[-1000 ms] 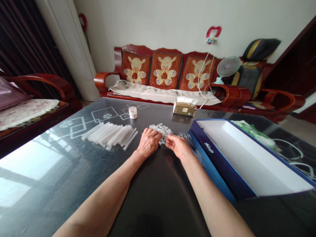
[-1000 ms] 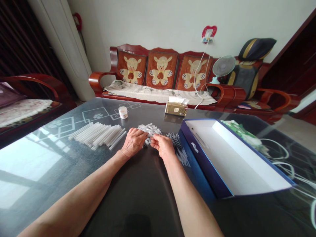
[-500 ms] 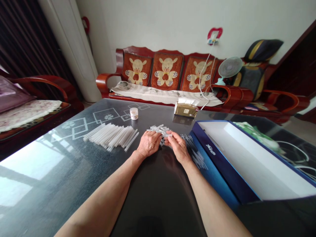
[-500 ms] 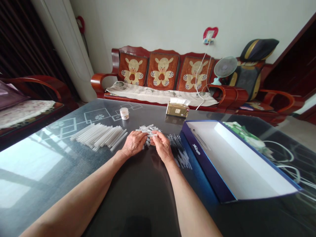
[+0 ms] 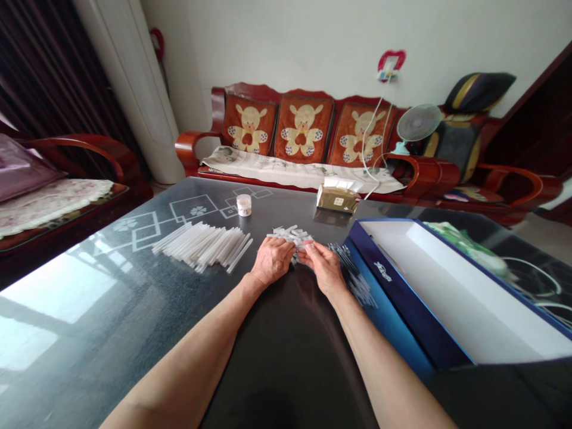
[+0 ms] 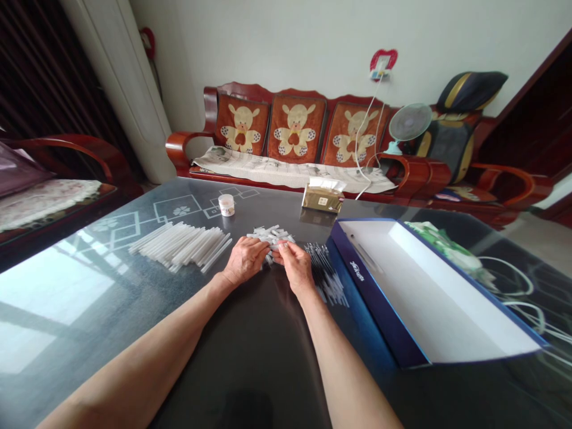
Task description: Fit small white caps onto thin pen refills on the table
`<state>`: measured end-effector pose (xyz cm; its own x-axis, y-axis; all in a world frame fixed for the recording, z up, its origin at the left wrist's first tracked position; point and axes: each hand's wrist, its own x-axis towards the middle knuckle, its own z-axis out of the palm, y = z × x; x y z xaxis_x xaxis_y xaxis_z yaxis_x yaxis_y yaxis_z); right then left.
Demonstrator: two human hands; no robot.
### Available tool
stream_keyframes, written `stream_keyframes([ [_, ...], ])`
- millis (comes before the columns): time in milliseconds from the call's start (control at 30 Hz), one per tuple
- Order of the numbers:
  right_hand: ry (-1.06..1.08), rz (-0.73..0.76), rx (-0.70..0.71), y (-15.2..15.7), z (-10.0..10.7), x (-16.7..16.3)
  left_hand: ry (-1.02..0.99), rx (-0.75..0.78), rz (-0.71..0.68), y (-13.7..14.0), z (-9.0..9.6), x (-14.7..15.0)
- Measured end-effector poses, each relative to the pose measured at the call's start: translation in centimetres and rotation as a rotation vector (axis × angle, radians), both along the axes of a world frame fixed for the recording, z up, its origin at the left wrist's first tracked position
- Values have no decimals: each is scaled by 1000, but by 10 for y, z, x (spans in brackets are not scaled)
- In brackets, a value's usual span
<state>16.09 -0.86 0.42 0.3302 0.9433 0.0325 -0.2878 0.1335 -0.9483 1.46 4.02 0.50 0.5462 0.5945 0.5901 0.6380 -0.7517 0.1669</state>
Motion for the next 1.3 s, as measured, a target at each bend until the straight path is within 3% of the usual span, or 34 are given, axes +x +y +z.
stream_keyframes([
  [300, 148, 30, -84, -1, 8, -3, 41, 152, 54, -2, 1, 1],
  [1033, 206, 79, -269, -3, 21, -2, 45, 164, 69, -5, -4, 3],
  [1167, 81, 106, -192, -4, 22, -1, 39, 151, 61, -3, 0, 0],
  [1300, -296, -49, -81, -2, 24, 2, 15, 165, 54, -1, 2, -4],
])
